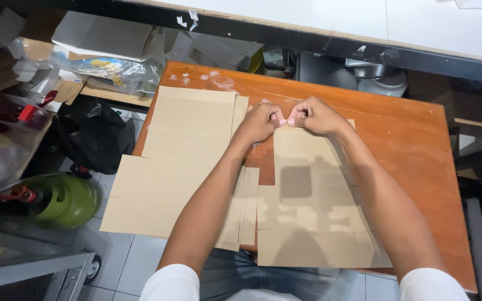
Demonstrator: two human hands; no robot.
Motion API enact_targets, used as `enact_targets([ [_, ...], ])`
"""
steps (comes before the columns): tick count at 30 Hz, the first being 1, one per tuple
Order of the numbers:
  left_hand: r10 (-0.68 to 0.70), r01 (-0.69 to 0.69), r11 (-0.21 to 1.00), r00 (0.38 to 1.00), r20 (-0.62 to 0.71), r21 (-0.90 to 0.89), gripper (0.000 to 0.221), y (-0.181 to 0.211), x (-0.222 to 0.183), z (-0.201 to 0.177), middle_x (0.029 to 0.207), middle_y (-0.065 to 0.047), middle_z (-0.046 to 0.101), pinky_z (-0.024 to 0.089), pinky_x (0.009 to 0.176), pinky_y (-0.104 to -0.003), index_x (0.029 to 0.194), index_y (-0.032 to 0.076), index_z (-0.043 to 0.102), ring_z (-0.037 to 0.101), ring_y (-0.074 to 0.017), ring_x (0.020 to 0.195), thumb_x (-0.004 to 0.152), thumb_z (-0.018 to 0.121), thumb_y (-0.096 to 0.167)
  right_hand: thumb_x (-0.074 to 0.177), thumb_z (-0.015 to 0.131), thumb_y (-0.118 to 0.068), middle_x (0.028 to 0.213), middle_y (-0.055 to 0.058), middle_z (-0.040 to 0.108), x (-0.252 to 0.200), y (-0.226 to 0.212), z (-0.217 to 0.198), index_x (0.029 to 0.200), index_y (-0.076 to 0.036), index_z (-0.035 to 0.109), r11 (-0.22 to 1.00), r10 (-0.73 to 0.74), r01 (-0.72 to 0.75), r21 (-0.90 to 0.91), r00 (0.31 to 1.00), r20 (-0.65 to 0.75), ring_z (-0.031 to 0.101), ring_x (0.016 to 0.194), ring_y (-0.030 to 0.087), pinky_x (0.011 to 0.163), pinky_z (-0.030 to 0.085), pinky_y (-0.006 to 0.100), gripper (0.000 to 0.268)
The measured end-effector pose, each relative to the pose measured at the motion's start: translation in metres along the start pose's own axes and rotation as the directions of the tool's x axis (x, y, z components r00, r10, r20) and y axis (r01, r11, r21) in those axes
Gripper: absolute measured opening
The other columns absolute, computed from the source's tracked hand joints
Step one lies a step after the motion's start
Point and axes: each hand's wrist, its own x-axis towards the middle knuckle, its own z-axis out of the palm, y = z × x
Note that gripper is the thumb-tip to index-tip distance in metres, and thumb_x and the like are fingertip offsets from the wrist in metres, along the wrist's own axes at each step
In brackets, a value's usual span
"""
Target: Assembling small cardboard boxes from flat pre-cut sheets by folding along scored lines.
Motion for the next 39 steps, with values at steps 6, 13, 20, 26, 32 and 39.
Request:
enact_targets([
  [6,-0.041,0.041,0.999,0.999,0.003,-0.032,0.004,-0.001,0.003,0.004,0.078,0.001,0.068,0.037,0.092,-0.039,0.083,0.022,0.074,0.064,-0.0241,0.095,0.085,0.073,0.019,0.084,0.079,-0.013,0.06,0.0,0.058,-0.012,-0.002,-0.014,0.087,-0.009,0.08,0.999,0.04,-0.041,0.016,0.998,0.048,0.054,0.062,0.013,0.06,0.043,0.03,0.005],
  [13,-0.026,0.026,0.999,1.0,0.005,-0.041,0.003,0.002,-0.002,-0.001,0.081,-0.001,0.069,0.037,0.092,-0.039,0.086,0.02,0.075,0.065,-0.0259,0.099,0.086,0.074,0.018,0.085,0.078,-0.013,0.057,-0.001,0.056,-0.035,-0.002,-0.035,0.087,-0.009,0.081,0.998,0.068,-0.068,-0.001,0.998,0.02,0.052,0.06,0.013,0.059,0.041,0.028,0.005],
  [20,-0.027,0.027,0.999,1.0,0.01,-0.027,0.003,-0.004,0.002,0.003,0.082,0.0,0.07,0.037,0.092,-0.039,0.086,0.022,0.075,0.065,-0.0248,0.099,0.087,0.074,0.019,0.085,0.079,-0.013,0.054,0.002,0.057,-0.055,0.042,-0.058,0.087,-0.009,0.082,0.995,0.101,-0.101,0.009,0.995,-0.025,0.054,0.058,0.013,0.058,0.042,0.027,0.005],
  [26,-0.02,0.021,0.999,1.0,0.016,-0.028,0.004,-0.001,0.002,0.003,0.081,-0.001,0.07,0.037,0.092,-0.039,0.086,0.021,0.075,0.064,-0.0254,0.098,0.087,0.073,0.018,0.086,0.08,-0.009,0.058,0.003,0.061,-0.072,0.047,-0.067,0.089,-0.006,0.082,0.994,0.101,-0.098,0.045,0.993,-0.063,0.055,0.061,0.013,0.06,0.042,0.028,0.005],
  [32,-0.002,0.003,0.999,1.0,0.02,-0.032,0.003,-0.004,0.004,0.0,0.08,-0.001,0.07,0.039,0.089,-0.039,0.086,0.021,0.075,0.065,-0.0256,0.095,0.086,0.074,0.018,0.088,0.078,-0.006,0.067,0.004,0.063,-0.079,0.058,-0.074,0.092,-0.006,0.081,0.995,0.089,-0.085,0.054,0.992,-0.093,0.056,0.07,0.013,0.066,0.045,0.029,0.005],
  [39,0.025,-0.025,0.998,1.0,-0.004,-0.066,0.003,-0.006,0.0,0.001,0.079,0.001,0.068,0.041,0.088,-0.037,0.086,0.02,0.074,0.066,-0.0221,0.087,0.085,0.076,0.018,0.073,0.09,-0.036,0.104,0.013,0.07,-0.073,0.021,-0.071,0.11,-0.012,0.076,0.959,0.145,-0.157,-0.237,0.987,-0.066,0.067,0.101,0.033,0.092,0.044,0.043,0.046],
])
